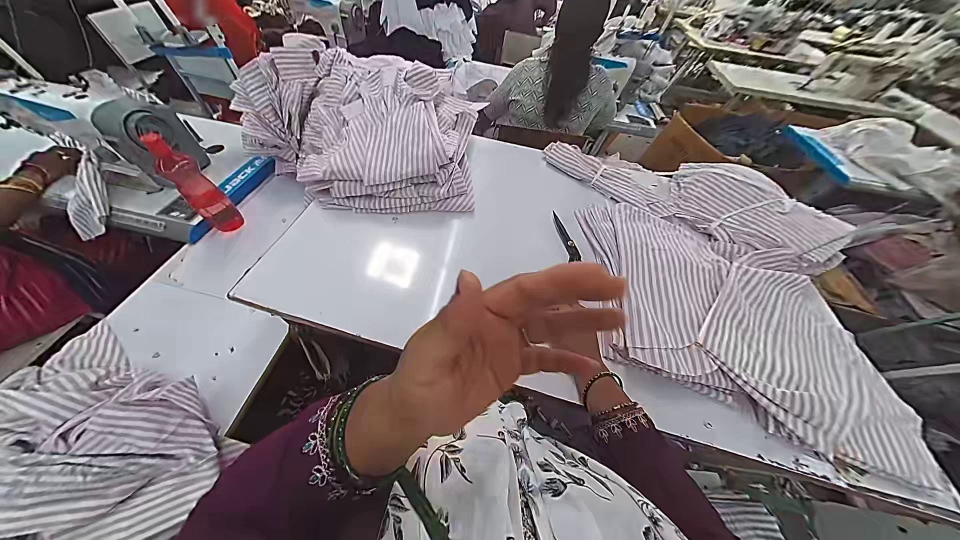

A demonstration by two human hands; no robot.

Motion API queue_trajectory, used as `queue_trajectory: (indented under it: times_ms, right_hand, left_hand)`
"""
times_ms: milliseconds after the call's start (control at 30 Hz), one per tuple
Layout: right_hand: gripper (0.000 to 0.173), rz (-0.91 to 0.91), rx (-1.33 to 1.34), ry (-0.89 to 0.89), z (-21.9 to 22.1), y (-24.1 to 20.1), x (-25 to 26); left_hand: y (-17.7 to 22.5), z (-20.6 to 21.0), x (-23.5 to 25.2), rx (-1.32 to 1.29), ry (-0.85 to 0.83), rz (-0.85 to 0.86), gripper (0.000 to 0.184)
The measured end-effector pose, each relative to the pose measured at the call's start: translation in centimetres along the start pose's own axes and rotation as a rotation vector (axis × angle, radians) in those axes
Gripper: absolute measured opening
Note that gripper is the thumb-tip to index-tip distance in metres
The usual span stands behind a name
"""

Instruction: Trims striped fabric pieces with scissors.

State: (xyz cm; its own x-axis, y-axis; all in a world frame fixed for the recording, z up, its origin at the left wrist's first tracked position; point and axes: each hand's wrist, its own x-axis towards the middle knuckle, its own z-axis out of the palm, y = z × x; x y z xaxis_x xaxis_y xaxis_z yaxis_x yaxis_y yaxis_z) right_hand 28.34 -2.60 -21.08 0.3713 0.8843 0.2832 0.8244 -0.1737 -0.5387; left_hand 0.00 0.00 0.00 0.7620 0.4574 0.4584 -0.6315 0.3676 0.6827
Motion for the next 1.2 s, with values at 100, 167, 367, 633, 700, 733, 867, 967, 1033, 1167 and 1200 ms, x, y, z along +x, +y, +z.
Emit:
queue_trajectory:
  times_ms: [100, 167, 367, 633, 700, 733, 867, 967, 1033, 1167, 1200]
  right_hand:
    - [0.03, -0.015, 0.028, -0.004, 0.0, 0.0, -0.1]
    - [0.028, -0.031, 0.028, 0.013, 0.1, 0.2, -0.1]
    - [0.026, -0.008, 0.037, 0.003, 0.1, 0.0, 0.0]
    - [0.026, -0.014, 0.028, -0.016, 0.0, -0.1, 0.0]
    - [0.027, -0.023, 0.034, -0.01, -0.3, 0.0, -0.1]
    - [0.028, -0.045, 0.04, -0.004, -0.3, 0.0, -0.2]
    - [0.039, -0.155, 0.054, -0.03, -0.3, 0.3, -0.2]
    - [0.04, -0.189, 0.051, -0.136, -1.0, 0.1, -0.2]
    - [0.035, -0.177, 0.043, -0.182, -1.3, -0.4, 0.0]
    - [0.034, -0.13, -0.001, -0.173, -1.2, -1.4, -0.2]
    - [0.033, -0.128, -0.006, -0.164, -1.1, -1.6, -0.2]
  left_hand:
    - [-1.1, -3.4, -0.1, -0.113, 0.084, -0.015, 0.069]
    - [-1.2, -4.1, -0.2, -0.1, 0.126, -0.02, 0.069]
    - [-1.3, -4.6, -0.5, -0.067, 0.125, 0.012, 0.069]
    - [-1.8, -4.9, -1.7, -0.044, 0.182, 0.092, 0.056]
    - [-2.3, -5.2, -2.2, 0.027, 0.242, 0.184, 0.024]
    - [-2.5, -5.4, -2.8, 0.079, 0.291, 0.222, 0.012]
    - [-3.0, -9.2, -7.2, 0.431, 0.626, 0.24, 0.033]
    - [-4.1, -15.5, -15.9, 1.218, 0.938, -0.083, 0.025]
    - [-3.7, -18.1, -23.7, 1.618, 0.974, -0.691, 0.046]
    - [-2.8, -19.8, -38.3, 1.625, 1.319, -1.295, 0.107]
    - [-2.3, -20.0, -40.8, 1.592, 1.394, -1.353, 0.107]
